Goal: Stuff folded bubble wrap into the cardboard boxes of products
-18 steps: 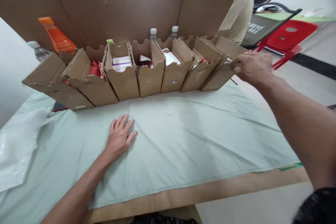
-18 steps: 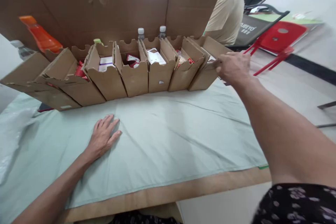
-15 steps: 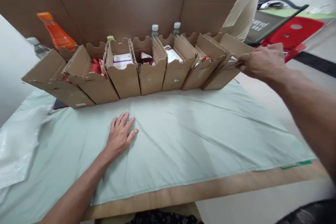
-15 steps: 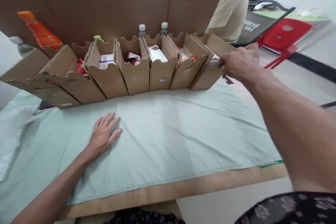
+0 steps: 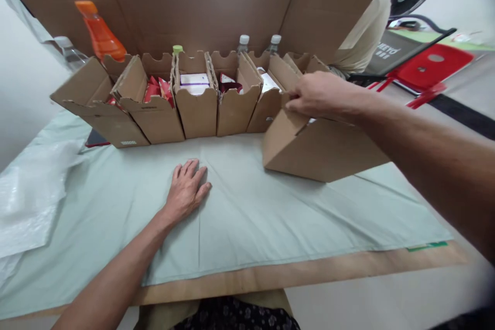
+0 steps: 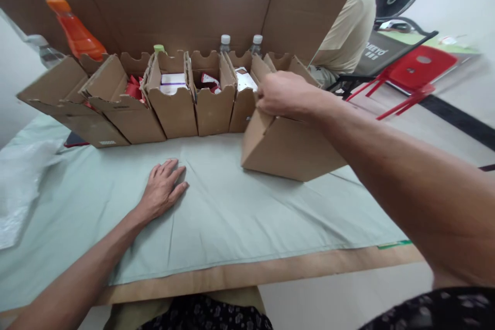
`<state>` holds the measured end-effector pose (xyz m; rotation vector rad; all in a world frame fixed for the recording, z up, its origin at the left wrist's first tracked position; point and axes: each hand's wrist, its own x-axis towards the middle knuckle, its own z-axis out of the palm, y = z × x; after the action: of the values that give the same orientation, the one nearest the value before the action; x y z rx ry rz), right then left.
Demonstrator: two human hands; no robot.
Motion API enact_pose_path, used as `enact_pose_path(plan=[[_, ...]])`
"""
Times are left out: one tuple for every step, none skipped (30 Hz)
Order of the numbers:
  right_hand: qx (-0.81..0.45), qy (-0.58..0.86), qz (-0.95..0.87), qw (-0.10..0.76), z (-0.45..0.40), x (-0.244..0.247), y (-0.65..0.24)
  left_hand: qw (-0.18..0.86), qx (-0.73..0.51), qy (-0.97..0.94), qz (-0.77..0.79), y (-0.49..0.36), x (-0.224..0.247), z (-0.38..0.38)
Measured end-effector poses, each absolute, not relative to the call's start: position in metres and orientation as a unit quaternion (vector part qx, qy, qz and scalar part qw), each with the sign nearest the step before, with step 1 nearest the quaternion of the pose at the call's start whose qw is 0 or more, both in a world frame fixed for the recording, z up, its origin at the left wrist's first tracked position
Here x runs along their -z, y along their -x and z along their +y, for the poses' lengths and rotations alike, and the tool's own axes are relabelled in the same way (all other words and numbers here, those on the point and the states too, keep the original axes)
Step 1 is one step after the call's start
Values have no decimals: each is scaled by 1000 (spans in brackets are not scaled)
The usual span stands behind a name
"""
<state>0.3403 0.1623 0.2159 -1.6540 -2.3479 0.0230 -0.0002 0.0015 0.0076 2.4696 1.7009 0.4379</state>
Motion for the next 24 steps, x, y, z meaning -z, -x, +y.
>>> enact_pose_path(plan=[[-34,551,-815,178,156,-223,-315,55,-147,-814,559,1,-8,2],[-58,544,-813,198,146,-232,-291,54,-147,-814,559,1,-8,2],[-81,546,-810,200,136,-242,-268,54,-146,-814,559,2,-8,2],[-88,544,-808,208,126,-252,-249,54,-144,-814,560,3,-8,2],[-89,534,-806,239,116,-263,-235,54,-141,-814,561,3,-7,3],[-87,521,-800,286,108,-272,-227,55,-138,-815,560,4,-7,3],[-77,508,-794,323,102,-279,-224,55,-137,-816,559,4,-6,4],[-63,495,-789,357,97,-283,-227,56,-137,-817,558,5,-6,4],[-46,484,-786,383,95,-285,-235,56,-138,-817,557,5,-5,4],[-24,479,-781,401,93,-283,-247,58,-140,-817,556,5,-5,4],[-7,475,-773,421,93,-278,-262,60,-143,-817,555,5,-5,4],[7,474,-758,448,93,-271,-279,61,-145,-817,555,5,-5,4],[16,478,-733,485,93,-260,-296,63,-148,-817,554,4,-5,3],[5,475,-705,526,93,-247,-314,65,-150,-816,554,4,-5,3],[-4,478,-668,571,92,-230,-332,67,-153,-815,555,5,-5,4],[-18,480,-629,611,91,-212,-348,70,-158,-813,555,5,-5,4],[-37,493,-590,638,89,-192,-361,72,-165,-811,556,6,-4,4],[-71,530,-555,637,86,-170,-372,74,-176,-808,557,6,-4,4],[-119,572,-525,619,83,-148,-379,75,-189,-806,556,7,-3,4],[-178,603,-508,589,78,-126,-383,75,-204,-805,552,8,-2,3],[-219,614,-507,565,74,-105,-383,74,-218,-805,547,9,-2,3],[-255,616,-510,544,69,-87,-380,74,-230,-807,539,9,-2,2],[-287,611,-517,526,65,-71,-375,75,-237,-812,528,9,-3,1],[-312,600,-530,512,60,-57,-368,79,-239,-819,515,9,-3,0]])
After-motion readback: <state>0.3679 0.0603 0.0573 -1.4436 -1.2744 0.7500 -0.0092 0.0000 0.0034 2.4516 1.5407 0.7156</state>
